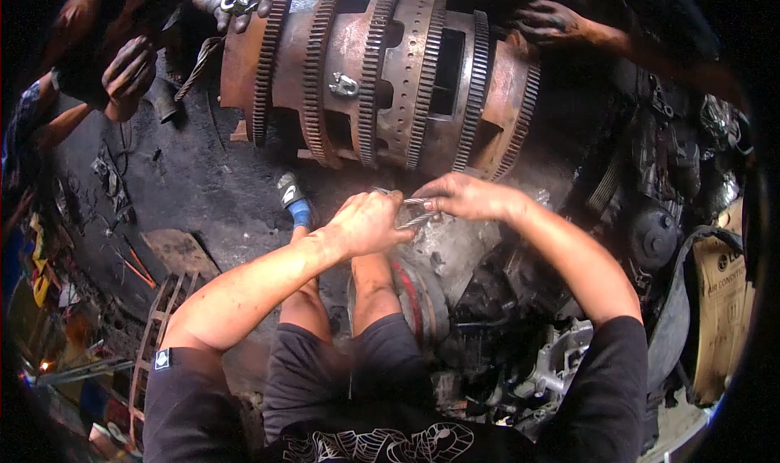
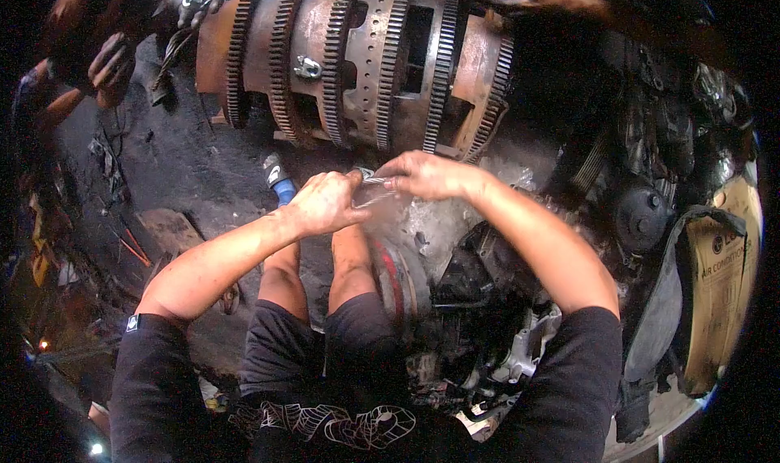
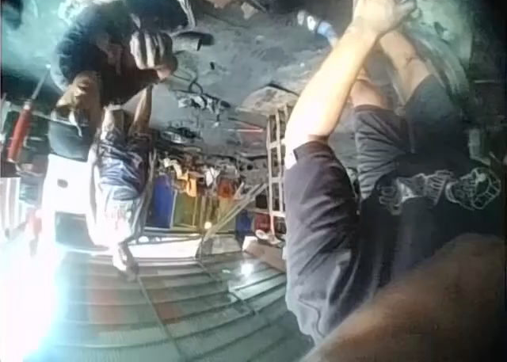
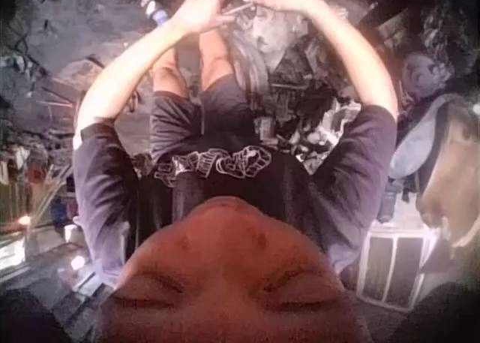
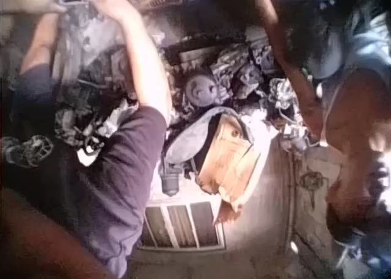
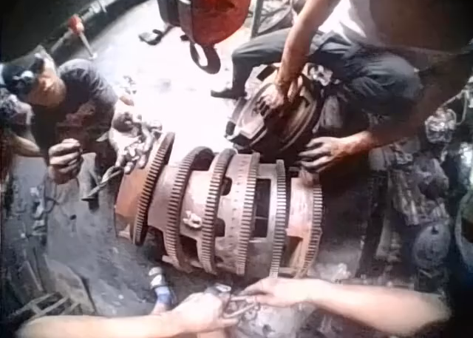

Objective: Collaboratively repairing or assembling a large mechanical flywheel and clutch-related engine component.

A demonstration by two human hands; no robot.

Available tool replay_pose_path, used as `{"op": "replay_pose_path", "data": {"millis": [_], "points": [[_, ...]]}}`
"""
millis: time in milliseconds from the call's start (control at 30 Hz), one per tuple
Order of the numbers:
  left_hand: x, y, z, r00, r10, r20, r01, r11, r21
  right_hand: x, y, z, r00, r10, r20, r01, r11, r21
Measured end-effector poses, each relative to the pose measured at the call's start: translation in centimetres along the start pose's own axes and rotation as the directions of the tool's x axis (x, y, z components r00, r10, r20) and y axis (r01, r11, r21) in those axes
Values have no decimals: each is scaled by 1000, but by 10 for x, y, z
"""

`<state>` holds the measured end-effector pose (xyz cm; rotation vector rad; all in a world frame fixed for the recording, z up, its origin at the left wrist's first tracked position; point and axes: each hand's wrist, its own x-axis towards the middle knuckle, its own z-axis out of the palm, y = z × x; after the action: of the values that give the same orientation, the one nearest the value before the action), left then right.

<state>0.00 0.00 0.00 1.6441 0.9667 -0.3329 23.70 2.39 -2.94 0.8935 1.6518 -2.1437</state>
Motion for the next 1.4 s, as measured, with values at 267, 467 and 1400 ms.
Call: {"op": "replay_pose_path", "data": {"millis": [267,467,1400], "points": [[-8,5,11,996,86,34,-88,995,53,-13,-7,6,985,142,100,-163,951,261],[-4,3,6,998,47,48,-49,998,44,3,-5,-7,974,187,131,-199,976,86],[6,3,-4,988,153,11,-154,983,97,-32,-1,31,940,-251,-232,82,825,-560]]}}
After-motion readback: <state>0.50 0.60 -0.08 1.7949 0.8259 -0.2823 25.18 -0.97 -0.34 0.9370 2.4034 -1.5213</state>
